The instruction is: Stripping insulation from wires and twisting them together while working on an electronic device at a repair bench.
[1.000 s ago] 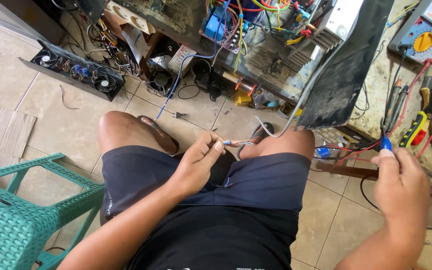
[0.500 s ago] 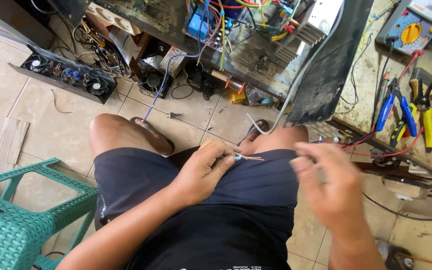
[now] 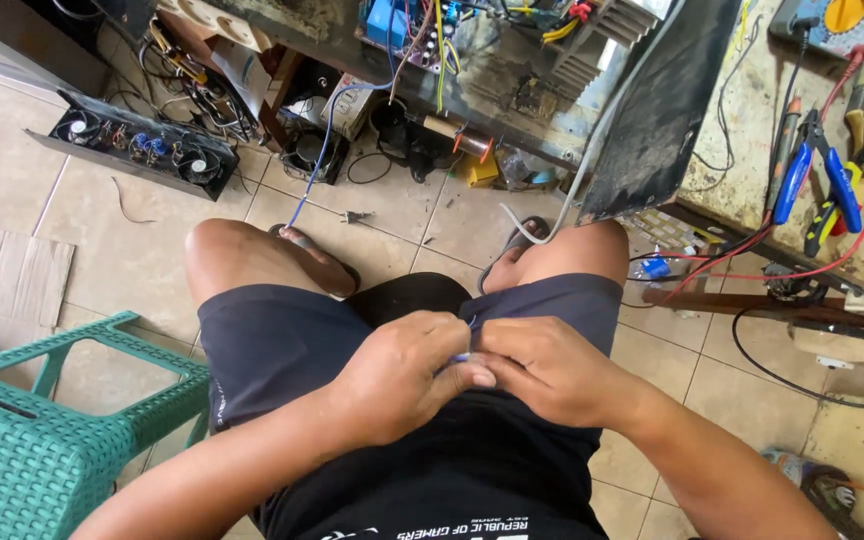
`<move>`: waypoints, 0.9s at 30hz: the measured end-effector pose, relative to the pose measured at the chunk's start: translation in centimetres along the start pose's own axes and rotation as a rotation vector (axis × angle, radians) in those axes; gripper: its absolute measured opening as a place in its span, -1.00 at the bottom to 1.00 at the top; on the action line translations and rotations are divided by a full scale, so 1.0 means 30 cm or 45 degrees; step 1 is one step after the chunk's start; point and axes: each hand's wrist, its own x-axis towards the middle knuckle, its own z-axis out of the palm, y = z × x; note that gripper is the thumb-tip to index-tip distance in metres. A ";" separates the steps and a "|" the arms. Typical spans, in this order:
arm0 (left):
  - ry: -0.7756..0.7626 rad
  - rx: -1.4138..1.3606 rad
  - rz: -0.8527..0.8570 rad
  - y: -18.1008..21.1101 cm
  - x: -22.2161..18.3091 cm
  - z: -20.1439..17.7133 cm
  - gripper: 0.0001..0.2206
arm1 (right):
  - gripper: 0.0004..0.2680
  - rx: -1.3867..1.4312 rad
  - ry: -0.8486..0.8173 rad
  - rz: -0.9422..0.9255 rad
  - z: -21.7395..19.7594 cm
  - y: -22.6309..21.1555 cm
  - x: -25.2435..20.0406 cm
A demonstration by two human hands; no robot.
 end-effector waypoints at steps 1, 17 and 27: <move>-0.149 -0.294 -0.053 0.016 -0.001 -0.024 -0.67 | -0.75 -0.064 -0.153 -0.144 -0.012 -0.021 -0.002; -0.239 -0.740 0.016 0.039 -0.123 -0.054 -0.66 | -0.74 0.136 0.060 -0.365 0.129 -0.071 -0.080; 0.424 -0.559 -0.213 0.026 0.049 -0.067 -0.75 | -0.58 0.032 0.532 -0.123 0.036 -0.026 -0.002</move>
